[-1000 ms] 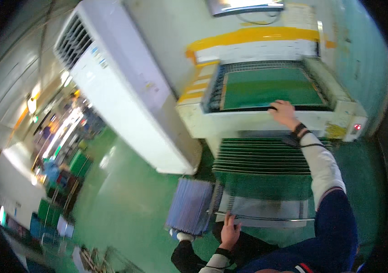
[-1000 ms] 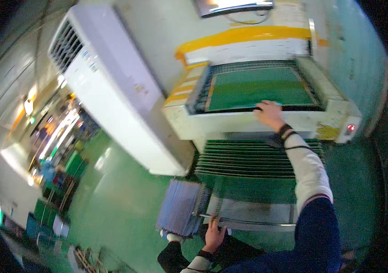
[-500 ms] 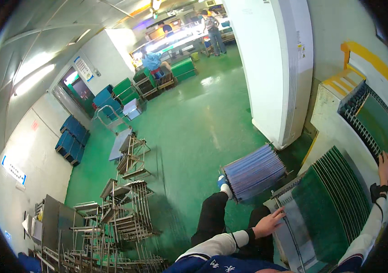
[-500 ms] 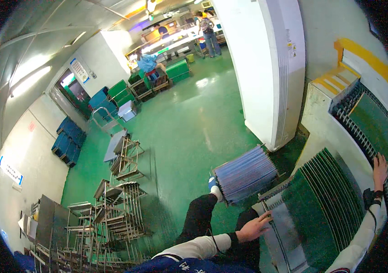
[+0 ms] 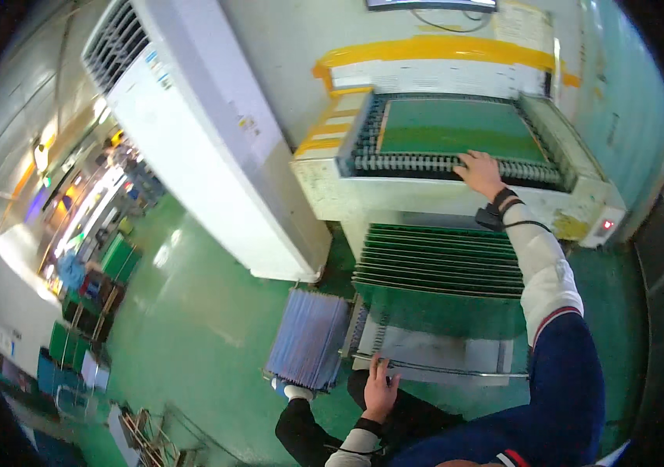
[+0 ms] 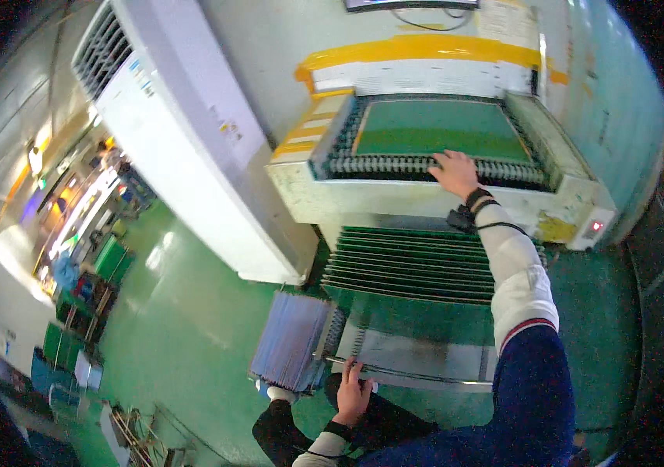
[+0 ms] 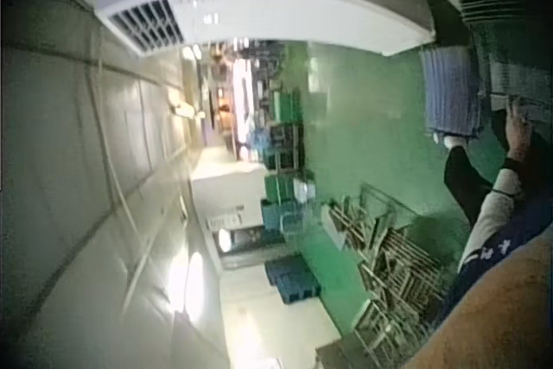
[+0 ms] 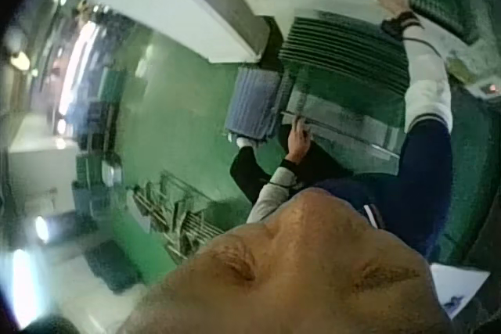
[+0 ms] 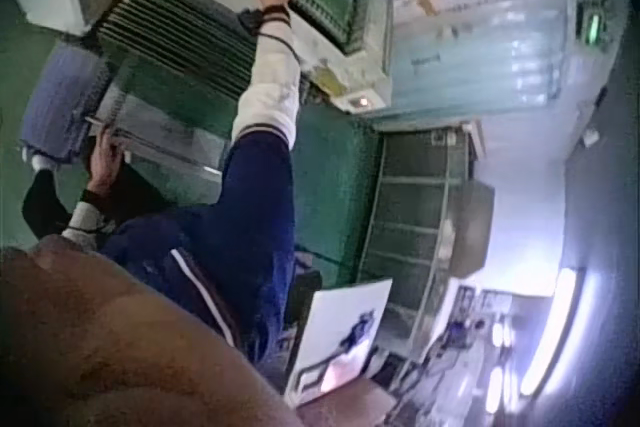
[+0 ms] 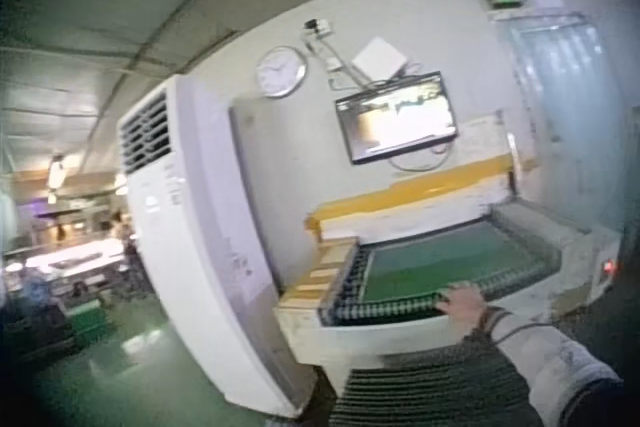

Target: Placing green material sheets into an industrial processing machine.

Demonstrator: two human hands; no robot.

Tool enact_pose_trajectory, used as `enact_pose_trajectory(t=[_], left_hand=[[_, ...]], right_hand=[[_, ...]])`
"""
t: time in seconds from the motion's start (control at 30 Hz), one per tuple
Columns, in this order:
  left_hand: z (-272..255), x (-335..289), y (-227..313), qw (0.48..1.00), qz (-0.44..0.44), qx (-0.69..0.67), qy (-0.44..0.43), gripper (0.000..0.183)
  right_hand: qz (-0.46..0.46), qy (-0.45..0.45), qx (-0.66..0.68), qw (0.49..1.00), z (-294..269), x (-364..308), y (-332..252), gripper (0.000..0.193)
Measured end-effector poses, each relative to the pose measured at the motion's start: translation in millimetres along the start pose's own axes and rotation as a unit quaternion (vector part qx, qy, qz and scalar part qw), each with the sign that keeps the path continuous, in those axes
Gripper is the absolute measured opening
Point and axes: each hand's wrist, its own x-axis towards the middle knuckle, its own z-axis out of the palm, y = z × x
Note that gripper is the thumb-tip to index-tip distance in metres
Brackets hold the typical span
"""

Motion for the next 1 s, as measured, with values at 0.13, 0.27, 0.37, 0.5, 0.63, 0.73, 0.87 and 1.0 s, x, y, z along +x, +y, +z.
enact_pose_trajectory(t=[0.13, 0.27, 0.37, 0.5, 0.63, 0.73, 0.87, 1.0], left_hand=[[5.3, -11.3, -6.9, 1.0, 0.02, 0.002, 0.002, 0.052], [4.9, -10.9, -3.4, 0.999, 0.031, 0.001, -0.012, 0.052], [4.2, -13.4, -7.8, 1.0, -0.003, 0.006, -0.022, 0.053], [2.2, -12.0, -9.2, 1.0, 0.025, 0.014, -0.013, 0.055], [0.5, -13.1, -12.7, 0.999, 0.038, 0.023, -0.006, 0.056], [-2.7, -13.9, -12.5, 0.999, 0.024, 0.023, -0.017, 0.056], [2.5, -16.3, -12.5, 0.998, 0.054, 0.029, -0.005, 0.056], [-2.6, -12.3, -4.9, 0.999, 0.028, 0.026, -0.015, 0.055]], right_hand=[[0.003, -0.032, 0.021, 0.999, -19.2, -32.9, 12.9, 0.051], [-0.046, -0.007, 0.043, 0.998, -44.4, -61.7, 10.3, 0.044], [-0.082, 0.028, 0.072, 0.994, -52.7, -90.3, -6.0, 0.04], [-0.147, 0.035, 0.122, 0.981, -65.1, -143.2, -17.0, 0.036], [-0.183, 0.011, 0.173, 0.968, -95.5, -211.2, -43.7, 0.031], [-0.205, 0.005, 0.181, 0.962, -98.8, -255.1, -47.1, 0.032], [-0.167, -0.062, 0.181, 0.967, -107.0, -300.9, -43.2, 0.034], [-0.145, -0.081, 0.2, 0.966, -115.6, -321.6, -45.4, 0.035]])
